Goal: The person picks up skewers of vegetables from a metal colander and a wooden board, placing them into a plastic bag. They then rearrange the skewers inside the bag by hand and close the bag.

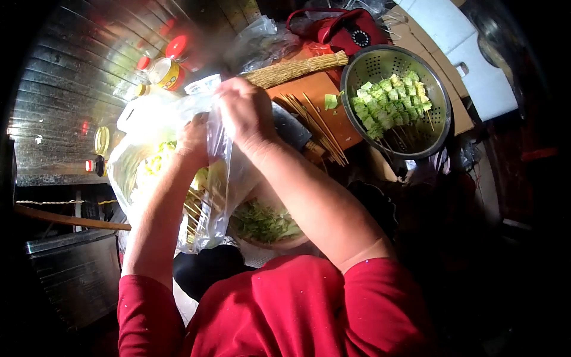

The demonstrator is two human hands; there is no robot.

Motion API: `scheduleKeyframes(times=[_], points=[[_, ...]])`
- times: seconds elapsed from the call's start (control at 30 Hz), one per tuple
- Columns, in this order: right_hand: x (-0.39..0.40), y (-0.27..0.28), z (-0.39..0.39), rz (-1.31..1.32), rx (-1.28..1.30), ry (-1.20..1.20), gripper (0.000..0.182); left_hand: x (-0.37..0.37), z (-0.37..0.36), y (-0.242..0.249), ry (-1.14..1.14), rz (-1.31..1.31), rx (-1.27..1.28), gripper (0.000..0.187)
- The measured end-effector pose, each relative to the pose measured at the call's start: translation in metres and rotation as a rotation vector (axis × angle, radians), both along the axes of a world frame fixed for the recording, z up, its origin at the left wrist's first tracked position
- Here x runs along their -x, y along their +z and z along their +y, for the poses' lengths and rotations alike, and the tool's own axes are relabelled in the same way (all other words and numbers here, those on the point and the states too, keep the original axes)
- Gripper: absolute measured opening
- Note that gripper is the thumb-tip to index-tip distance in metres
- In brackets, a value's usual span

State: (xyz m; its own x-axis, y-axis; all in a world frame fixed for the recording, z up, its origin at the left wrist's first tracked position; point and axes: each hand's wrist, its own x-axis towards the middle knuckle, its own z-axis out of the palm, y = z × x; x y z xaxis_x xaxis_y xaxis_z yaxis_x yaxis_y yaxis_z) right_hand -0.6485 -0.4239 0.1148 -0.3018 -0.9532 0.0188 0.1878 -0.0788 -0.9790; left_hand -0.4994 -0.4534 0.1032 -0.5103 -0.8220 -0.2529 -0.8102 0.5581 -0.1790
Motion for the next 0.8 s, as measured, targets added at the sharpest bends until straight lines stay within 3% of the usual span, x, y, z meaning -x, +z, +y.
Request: scheduleKeyframes(times=[0.07,0.1,0.13,0.17,0.2,0.27,0.33,0.43,0.47,0.5,0.6,0.67,0.73,0.77,0.8], points=[[0.001,-0.012,-0.007,-0.032,0.015,-0.045,0.021,0.011,0.001,0.006,0.046,-0.027,-0.100,0.053],[-0.002,-0.009,-0.008,-0.028,0.081,0.013,0.012,0.012,0.001,0.009,0.048,-0.028,-0.097,0.053],[-0.006,-0.008,-0.007,-0.043,0.032,0.073,0.016,0.013,0.003,0.012,0.020,-0.095,-0.099,0.053],[-0.009,-0.007,-0.002,0.106,0.021,0.057,0.020,0.014,0.004,0.013,-0.010,-0.160,-0.102,0.054],[-0.013,0.004,0.002,0.256,0.010,0.041,0.025,0.009,0.007,0.007,-0.079,-0.153,0.008,0.054],[-0.029,-0.020,-0.005,0.229,0.062,0.077,0.041,0.007,0.013,-0.006,-0.164,-0.060,0.265,0.047],[-0.021,0.006,0.007,0.468,-0.052,0.156,0.032,0.007,0.010,-0.011,-0.115,-0.048,0.197,0.048],[-0.021,0.002,-0.001,0.525,-0.135,0.053,0.018,0.007,0.000,-0.013,0.038,-0.005,-0.002,0.049],[-0.020,0.001,-0.005,0.411,-0.061,0.015,0.015,0.006,-0.001,-0.014,0.089,0.008,-0.068,0.049],[-0.016,0.001,-0.008,0.330,0.002,-0.036,0.016,0.027,0.010,0.026,0.077,-0.162,-0.182,0.054],[-0.012,0.012,-0.005,0.212,0.060,-0.096,0.019,0.022,0.016,0.011,0.055,-0.075,-0.051,0.061],[-0.018,0.013,-0.004,0.050,0.165,-0.083,0.016,0.025,0.020,0.017,0.057,-0.125,-0.109,0.064],[-0.020,0.015,-0.003,0.066,0.200,-0.045,0.017,0.024,0.018,0.011,0.031,-0.161,-0.101,0.075],[-0.021,0.017,-0.002,0.083,0.235,-0.012,0.019,-0.002,0.000,-0.049,0.155,0.332,-0.231,0.076],[-0.023,0.019,0.001,0.083,0.235,-0.012,0.019,-0.027,-0.018,-0.108,0.269,1.089,-0.546,0.077]])
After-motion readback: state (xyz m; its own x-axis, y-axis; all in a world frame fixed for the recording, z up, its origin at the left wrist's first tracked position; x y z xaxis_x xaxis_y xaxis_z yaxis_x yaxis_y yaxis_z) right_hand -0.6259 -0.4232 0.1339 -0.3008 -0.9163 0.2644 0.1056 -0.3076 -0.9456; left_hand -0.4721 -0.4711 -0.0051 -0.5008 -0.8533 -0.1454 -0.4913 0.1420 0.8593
